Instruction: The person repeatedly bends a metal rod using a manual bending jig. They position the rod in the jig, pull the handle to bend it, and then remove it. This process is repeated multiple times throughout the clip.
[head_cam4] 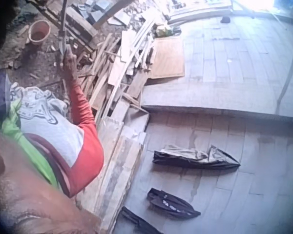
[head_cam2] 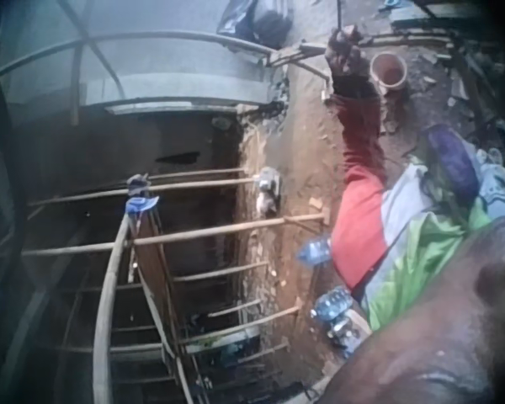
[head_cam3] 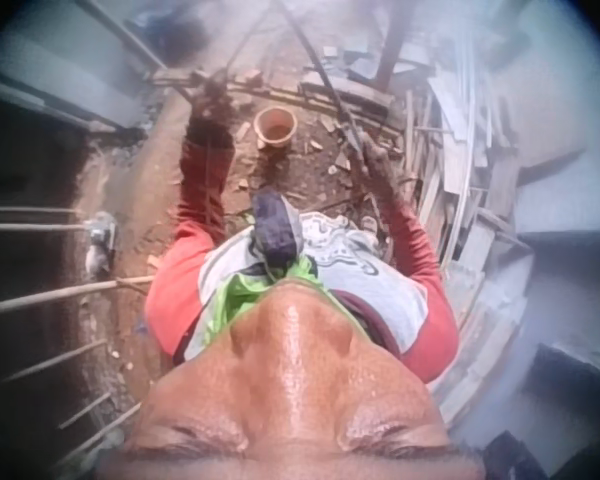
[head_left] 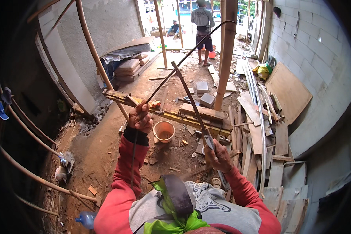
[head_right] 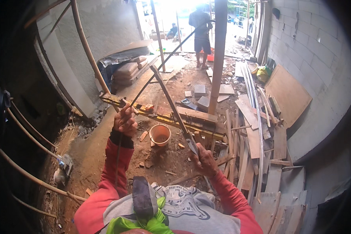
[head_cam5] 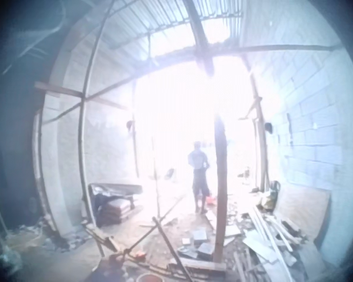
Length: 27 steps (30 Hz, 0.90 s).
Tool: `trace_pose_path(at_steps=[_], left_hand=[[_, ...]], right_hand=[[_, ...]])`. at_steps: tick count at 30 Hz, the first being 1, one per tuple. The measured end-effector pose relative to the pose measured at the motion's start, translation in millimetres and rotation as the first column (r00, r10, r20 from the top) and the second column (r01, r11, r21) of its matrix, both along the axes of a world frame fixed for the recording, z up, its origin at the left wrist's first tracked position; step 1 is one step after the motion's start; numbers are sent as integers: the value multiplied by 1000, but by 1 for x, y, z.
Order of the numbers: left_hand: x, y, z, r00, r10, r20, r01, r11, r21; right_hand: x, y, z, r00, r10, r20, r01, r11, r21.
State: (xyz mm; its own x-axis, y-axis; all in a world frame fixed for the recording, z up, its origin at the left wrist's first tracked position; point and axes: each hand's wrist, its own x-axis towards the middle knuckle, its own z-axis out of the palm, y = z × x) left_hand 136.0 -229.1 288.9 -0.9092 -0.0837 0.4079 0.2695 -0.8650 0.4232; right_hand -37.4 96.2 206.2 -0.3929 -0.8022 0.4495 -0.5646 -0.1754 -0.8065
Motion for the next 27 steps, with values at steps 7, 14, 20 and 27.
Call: trace_pose_path(at_steps=[7,14,20,27], left_hand=[[14,-13,1,975,183,128,-167,977,-132],[2,-44,-14,583,784,-214,-330,-12,-944],[-37,-27,-100,863,285,-418,-239,-499,-833],[-124,16,-92,981,52,-187,-159,-336,-928]], right_hand=[[44,-20,-22,982,-33,185,19,997,79],[5,6,-25,890,-355,-286,340,935,-104],[-33,0,-27,762,-514,-393,479,857,-193],[-47,16,-69,920,-329,211,321,944,75]])
